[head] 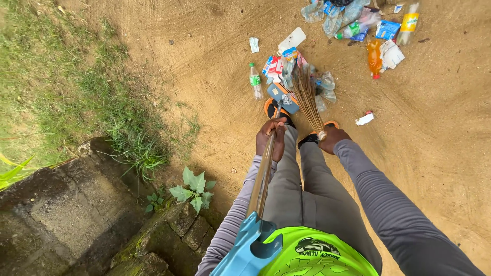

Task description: Sweep plastic waste and organic debris into a pile and then into a dustpan.

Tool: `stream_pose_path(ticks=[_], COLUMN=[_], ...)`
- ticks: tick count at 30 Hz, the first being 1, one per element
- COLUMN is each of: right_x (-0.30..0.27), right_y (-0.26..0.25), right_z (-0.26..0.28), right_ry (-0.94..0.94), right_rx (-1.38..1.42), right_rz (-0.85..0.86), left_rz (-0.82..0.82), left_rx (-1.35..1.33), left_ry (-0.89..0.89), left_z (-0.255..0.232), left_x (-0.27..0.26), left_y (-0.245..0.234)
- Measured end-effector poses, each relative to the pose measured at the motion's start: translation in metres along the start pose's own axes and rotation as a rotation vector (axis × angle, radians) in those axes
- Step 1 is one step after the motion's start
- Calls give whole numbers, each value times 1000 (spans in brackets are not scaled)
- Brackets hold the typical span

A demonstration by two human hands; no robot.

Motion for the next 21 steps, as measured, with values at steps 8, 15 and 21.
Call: stream_pose_path(ticks=[8, 15, 21], right_x=[-24, -31, -86], right_y=[20, -6, -91], right_z=[5, -23, -48], right_ry=[96, 87, 170], right_rx=[113, 171, 296], right_rz=[204, 175, -102], left_rz=[-64, 40, 20], left_rx=[-24, -132, 31], left_ry=[118, 165, -33], left_z=[33, 71, 40], left_x=[7, 12, 1], left_y=[-2, 15, 2])
Point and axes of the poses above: each hand's wrist, its own x-axis towards the middle knuckle, its own y-axis out of the palm, z = x × y, the point moved 1 cm from there along x, towards the middle knuckle, and after that the axes turned 7 degrees about -y, right-handed, at the moved point
